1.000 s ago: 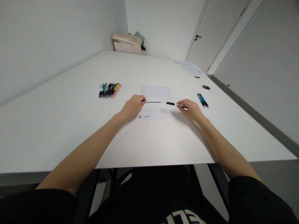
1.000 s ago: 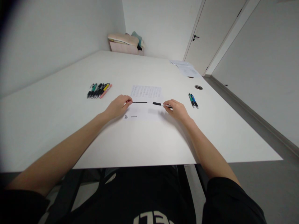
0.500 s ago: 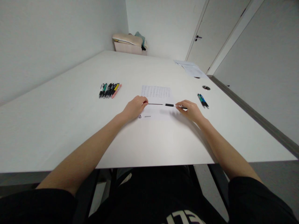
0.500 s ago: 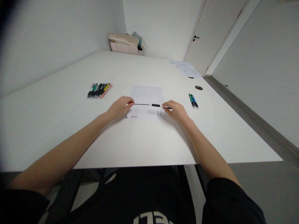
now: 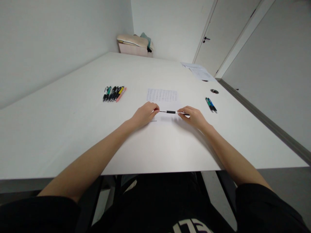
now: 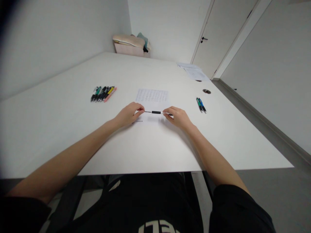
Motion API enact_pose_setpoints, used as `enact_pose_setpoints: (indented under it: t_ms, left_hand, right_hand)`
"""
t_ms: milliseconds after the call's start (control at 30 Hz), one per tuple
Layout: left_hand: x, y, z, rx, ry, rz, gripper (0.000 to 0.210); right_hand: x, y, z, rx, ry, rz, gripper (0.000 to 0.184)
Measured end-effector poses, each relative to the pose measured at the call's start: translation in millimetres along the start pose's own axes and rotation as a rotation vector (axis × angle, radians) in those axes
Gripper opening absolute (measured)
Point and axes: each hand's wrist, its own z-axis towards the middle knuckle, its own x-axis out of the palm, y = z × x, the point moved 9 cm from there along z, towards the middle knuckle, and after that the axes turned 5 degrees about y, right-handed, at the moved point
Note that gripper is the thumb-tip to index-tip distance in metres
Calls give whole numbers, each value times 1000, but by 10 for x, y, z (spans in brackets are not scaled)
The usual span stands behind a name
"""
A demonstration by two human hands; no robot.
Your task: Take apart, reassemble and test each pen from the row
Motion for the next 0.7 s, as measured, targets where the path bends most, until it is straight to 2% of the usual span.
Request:
enact_pose_setpoints:
  t_ms: [333,700]
  left_hand:
    - [10,-103,-7,52,-15,-43,18]
    - [-8,-103,-5,113,-67,-52,19]
  right_hand:
    - [0,81,21,-27,8,-16,17]
    - [-21,77,15,-46,-10,-8,15]
